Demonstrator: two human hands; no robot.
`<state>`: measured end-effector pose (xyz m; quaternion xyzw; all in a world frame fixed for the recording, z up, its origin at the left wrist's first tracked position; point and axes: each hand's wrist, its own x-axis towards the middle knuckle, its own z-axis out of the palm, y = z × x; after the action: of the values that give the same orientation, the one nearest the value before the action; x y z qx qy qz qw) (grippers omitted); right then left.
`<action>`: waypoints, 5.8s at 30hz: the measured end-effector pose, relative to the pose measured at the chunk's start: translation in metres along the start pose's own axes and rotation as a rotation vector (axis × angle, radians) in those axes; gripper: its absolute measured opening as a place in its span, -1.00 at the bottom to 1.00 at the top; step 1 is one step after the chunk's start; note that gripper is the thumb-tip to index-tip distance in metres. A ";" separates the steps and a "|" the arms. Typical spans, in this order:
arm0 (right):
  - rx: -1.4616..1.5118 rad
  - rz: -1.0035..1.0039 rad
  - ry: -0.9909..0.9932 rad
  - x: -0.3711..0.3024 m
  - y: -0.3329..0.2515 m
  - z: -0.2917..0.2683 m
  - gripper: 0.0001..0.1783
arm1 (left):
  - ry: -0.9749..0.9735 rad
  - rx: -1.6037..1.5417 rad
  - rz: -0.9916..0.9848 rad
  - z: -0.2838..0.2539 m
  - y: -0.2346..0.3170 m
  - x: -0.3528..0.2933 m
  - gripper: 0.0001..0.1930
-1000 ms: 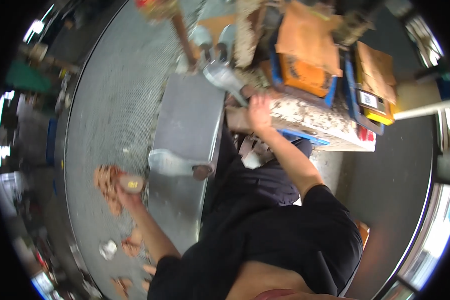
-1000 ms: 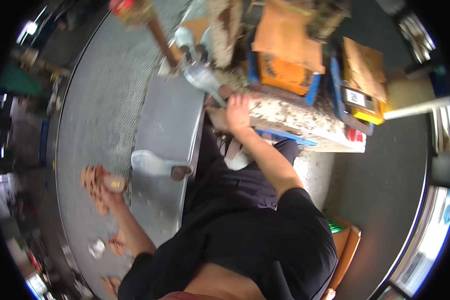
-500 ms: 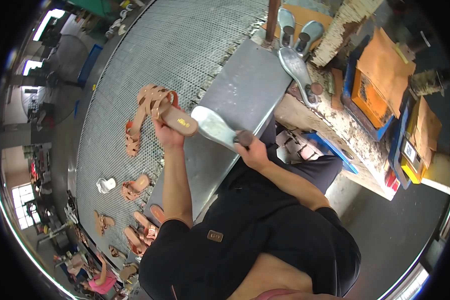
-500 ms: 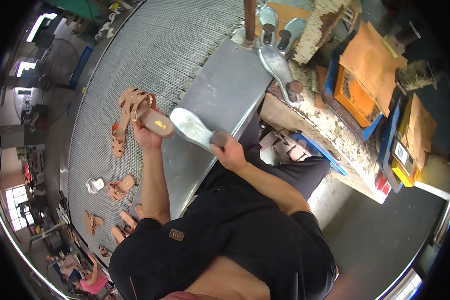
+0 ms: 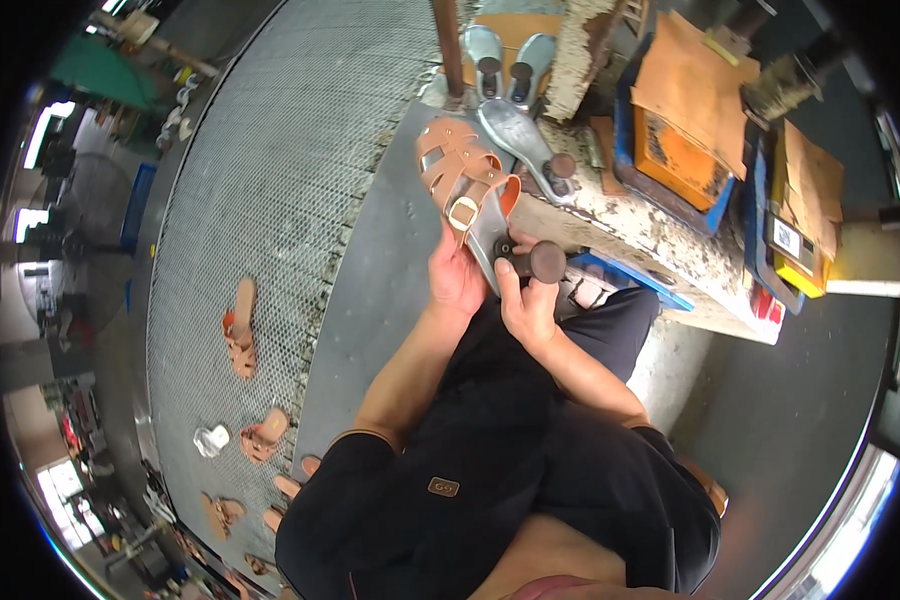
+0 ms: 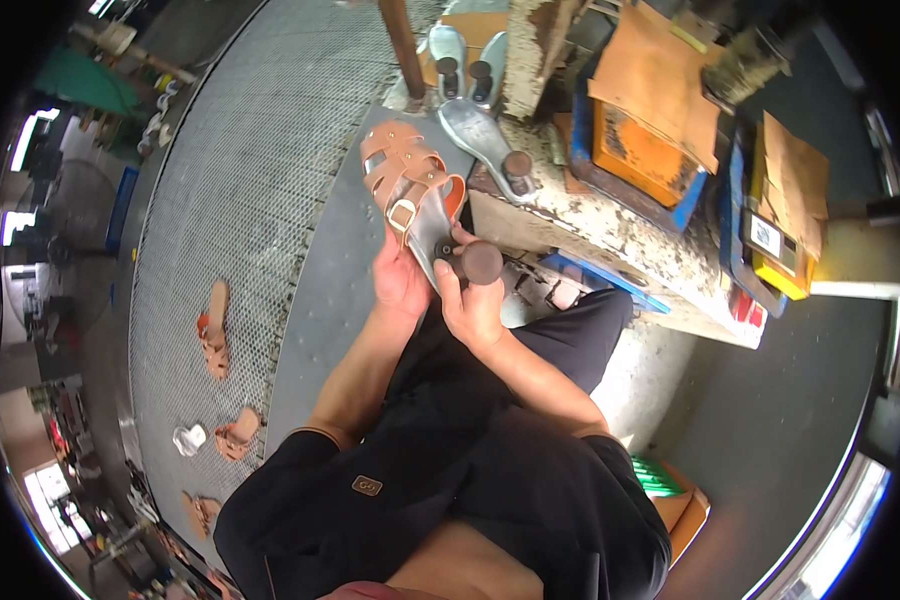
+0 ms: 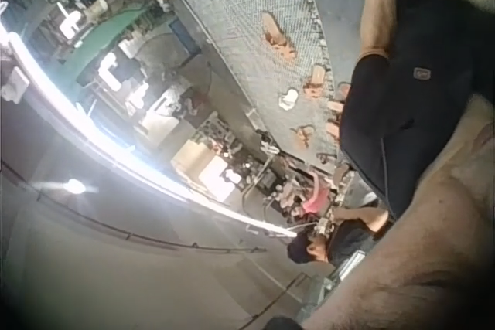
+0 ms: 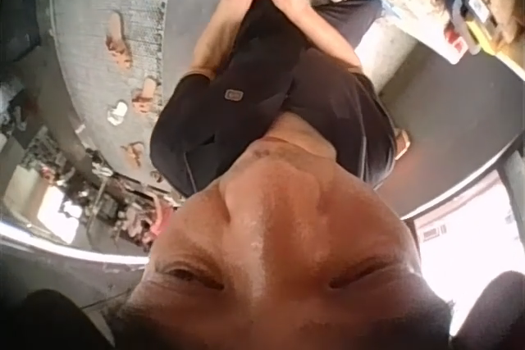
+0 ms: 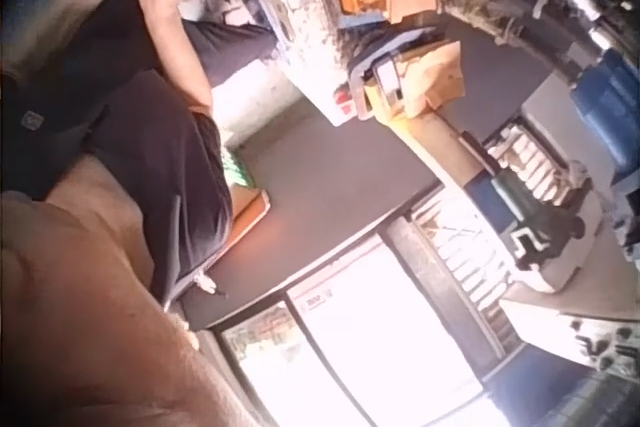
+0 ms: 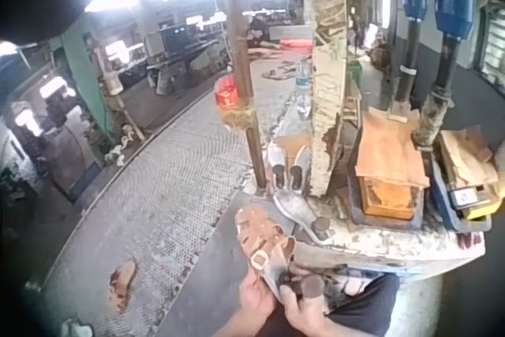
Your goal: Operate an industrial machine to press soles onto shoes and assemble sandal components.
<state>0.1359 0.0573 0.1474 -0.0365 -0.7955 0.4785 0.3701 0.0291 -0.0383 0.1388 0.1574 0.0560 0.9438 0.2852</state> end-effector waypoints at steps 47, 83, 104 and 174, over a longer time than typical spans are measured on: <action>-0.764 -0.330 0.476 0.112 0.071 -0.170 -0.27 | 0.371 0.335 -0.596 -0.043 -0.083 0.011 -0.38; -0.469 0.461 -0.172 -0.077 0.143 -0.131 -0.55 | 0.409 0.407 -0.669 -0.029 -0.117 -0.021 -0.49; -0.400 0.409 -0.177 -0.086 0.154 -0.193 -0.58 | 0.433 0.506 -0.746 0.010 -0.184 -0.030 -0.51; 0.387 -0.668 -0.035 0.353 -0.455 -0.595 0.59 | -0.962 0.818 0.373 0.760 -0.187 0.203 -0.35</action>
<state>0.3861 0.3939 0.8616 0.3034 -0.6648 0.4732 0.4920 0.2165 0.2421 0.8742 0.6647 0.2483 0.7041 0.0269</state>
